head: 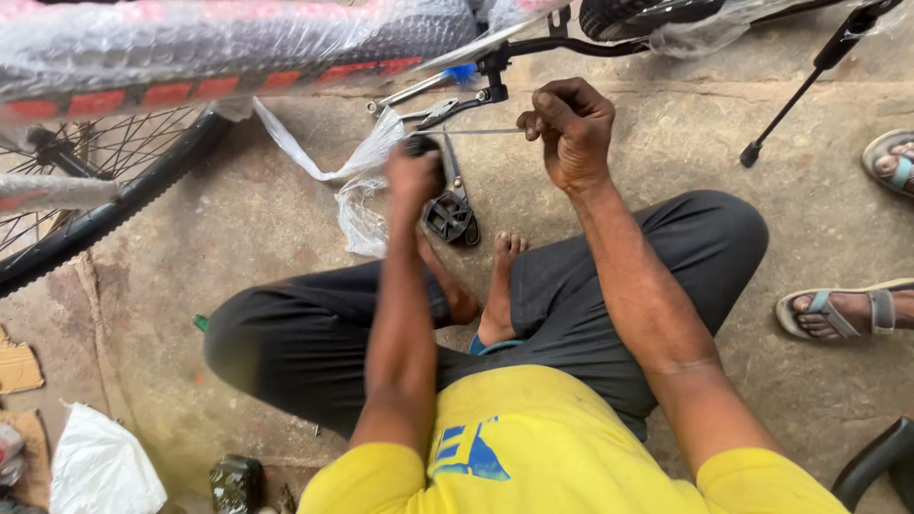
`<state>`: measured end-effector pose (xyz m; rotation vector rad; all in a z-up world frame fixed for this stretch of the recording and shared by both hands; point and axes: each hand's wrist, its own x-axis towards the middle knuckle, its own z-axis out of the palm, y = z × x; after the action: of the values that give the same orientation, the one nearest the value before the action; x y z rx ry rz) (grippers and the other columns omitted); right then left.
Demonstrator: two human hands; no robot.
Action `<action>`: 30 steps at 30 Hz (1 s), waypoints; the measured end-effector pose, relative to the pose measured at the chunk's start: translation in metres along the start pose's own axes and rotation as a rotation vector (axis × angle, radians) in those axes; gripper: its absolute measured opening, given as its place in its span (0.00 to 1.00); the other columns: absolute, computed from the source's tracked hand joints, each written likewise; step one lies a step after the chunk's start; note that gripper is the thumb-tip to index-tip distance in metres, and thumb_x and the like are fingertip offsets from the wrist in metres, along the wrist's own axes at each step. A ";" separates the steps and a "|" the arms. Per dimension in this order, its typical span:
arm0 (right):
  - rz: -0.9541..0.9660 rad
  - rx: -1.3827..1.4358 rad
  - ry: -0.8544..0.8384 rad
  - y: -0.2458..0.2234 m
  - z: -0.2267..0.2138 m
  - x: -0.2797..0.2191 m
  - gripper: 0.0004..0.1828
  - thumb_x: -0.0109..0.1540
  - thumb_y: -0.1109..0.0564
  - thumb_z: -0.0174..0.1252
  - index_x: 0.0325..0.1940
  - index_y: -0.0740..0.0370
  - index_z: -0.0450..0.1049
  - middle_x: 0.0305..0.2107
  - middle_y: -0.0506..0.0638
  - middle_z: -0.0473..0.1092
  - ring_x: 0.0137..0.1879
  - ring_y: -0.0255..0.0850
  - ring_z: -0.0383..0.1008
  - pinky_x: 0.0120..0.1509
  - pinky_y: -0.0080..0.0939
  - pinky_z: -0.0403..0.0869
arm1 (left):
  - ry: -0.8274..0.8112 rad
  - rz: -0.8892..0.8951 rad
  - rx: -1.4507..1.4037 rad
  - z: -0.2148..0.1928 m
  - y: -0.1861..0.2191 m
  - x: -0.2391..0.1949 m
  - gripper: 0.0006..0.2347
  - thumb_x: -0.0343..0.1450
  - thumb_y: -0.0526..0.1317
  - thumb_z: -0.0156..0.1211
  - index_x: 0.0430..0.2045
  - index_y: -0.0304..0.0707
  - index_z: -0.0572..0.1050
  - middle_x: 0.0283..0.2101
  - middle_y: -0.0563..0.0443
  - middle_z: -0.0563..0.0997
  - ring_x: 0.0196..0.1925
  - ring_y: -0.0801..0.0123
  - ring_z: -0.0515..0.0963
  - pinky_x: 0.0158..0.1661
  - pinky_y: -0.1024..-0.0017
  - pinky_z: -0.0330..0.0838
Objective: The person sits on the ground and uses a wrench to tighten a bicycle pedal. They then remove the pedal from the crank arm, inspect it, and attempt to reattach it to the bicycle.
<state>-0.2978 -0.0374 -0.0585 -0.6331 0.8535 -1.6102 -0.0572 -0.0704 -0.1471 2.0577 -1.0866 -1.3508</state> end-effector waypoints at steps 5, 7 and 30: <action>-0.070 0.215 -0.032 -0.033 0.002 0.003 0.21 0.74 0.47 0.53 0.27 0.53 0.72 0.20 0.45 0.67 0.27 0.37 0.69 0.38 0.43 0.76 | -0.146 -0.010 -0.399 -0.098 0.057 -0.104 0.15 0.65 0.33 0.68 0.43 0.22 0.77 0.34 0.40 0.85 0.33 0.59 0.87 0.34 0.64 0.84; -0.153 0.231 -0.002 -0.079 -0.016 -0.005 0.13 0.72 0.50 0.51 0.36 0.54 0.74 0.19 0.45 0.66 0.23 0.36 0.67 0.34 0.41 0.75 | -0.225 0.069 -0.584 -0.067 0.083 -0.144 0.19 0.63 0.34 0.71 0.46 0.25 0.74 0.36 0.41 0.84 0.35 0.59 0.87 0.36 0.66 0.84; -0.680 -0.172 -0.501 -0.154 0.062 -0.015 0.06 0.70 0.58 0.53 0.50 0.55 0.73 0.21 0.53 0.64 0.19 0.42 0.62 0.25 0.49 0.71 | -0.429 0.308 -0.820 -0.035 0.104 -0.153 0.13 0.68 0.36 0.71 0.39 0.24 0.76 0.32 0.39 0.84 0.33 0.60 0.88 0.34 0.63 0.88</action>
<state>-0.3359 -0.0209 0.1030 -1.4944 0.4139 -1.8461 -0.0961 -0.0107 0.0274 1.0032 -0.7587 -1.7251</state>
